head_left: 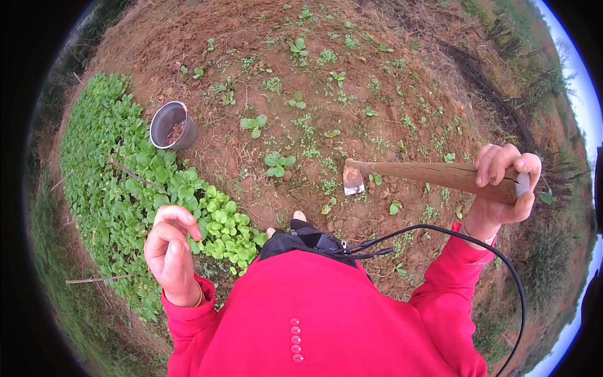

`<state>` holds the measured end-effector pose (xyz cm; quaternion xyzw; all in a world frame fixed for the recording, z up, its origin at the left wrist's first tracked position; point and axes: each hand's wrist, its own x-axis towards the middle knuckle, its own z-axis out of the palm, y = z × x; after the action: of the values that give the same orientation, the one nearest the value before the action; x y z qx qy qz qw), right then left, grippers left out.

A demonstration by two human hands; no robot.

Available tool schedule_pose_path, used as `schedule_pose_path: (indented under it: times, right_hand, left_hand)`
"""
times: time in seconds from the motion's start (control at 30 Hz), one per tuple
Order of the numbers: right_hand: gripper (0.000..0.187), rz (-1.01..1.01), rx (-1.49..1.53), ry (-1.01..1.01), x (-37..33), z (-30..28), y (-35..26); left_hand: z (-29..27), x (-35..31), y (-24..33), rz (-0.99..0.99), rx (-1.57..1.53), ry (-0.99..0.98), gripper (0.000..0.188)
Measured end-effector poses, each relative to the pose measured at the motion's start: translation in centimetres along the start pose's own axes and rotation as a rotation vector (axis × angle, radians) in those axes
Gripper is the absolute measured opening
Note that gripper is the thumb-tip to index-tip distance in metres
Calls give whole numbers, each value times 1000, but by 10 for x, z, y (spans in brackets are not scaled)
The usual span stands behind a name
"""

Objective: The person uses a hoe to break up soil in a garden bed, moving along rows of small green plants. They repeatedly strike the ground to loosen the earth and occasionally pause to reposition.

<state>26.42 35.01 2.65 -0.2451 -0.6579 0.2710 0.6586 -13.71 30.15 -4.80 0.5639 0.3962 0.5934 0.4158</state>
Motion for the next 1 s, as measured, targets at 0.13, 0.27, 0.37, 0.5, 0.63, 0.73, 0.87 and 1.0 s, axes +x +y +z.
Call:
schedule_pose_path:
  times: [0.13, 0.27, 0.37, 0.5, 0.63, 0.73, 0.87, 1.0]
  right_hand:
    - [56, 237, 321, -225, 5, 37, 54]
    - [51, 425, -66, -648, -13, 90, 111]
    - [53, 637, 7, -956, -46, 135, 153]
    - [50, 677, -10, -960, -90, 125, 211]
    - [47, 1221, 13, -643, -175, 73, 284]
    - [67, 1787, 257, 11, -253, 19, 298]
    - [83, 1984, 456, 434, -294, 54, 311]
    - [45, 1716, 871, 748, -326, 101, 345]
  left_hand:
    - [18, 26, 17, 120, 54, -82, 20]
    - [52, 71, 13, 373, 194, -127, 44]
    - [56, 89, 9, 412, 410, -289, 38]
    - [44, 78, -4, 208, 602, -254, 7]
    - [5, 53, 2, 46, 725, -151, 9]
    - [7, 44, 1, -27, 722, -160, 10]
    - [21, 42, 33, -111, 906, -281, 20]
    - [20, 39, 53, -478, 1083, -432, 35]
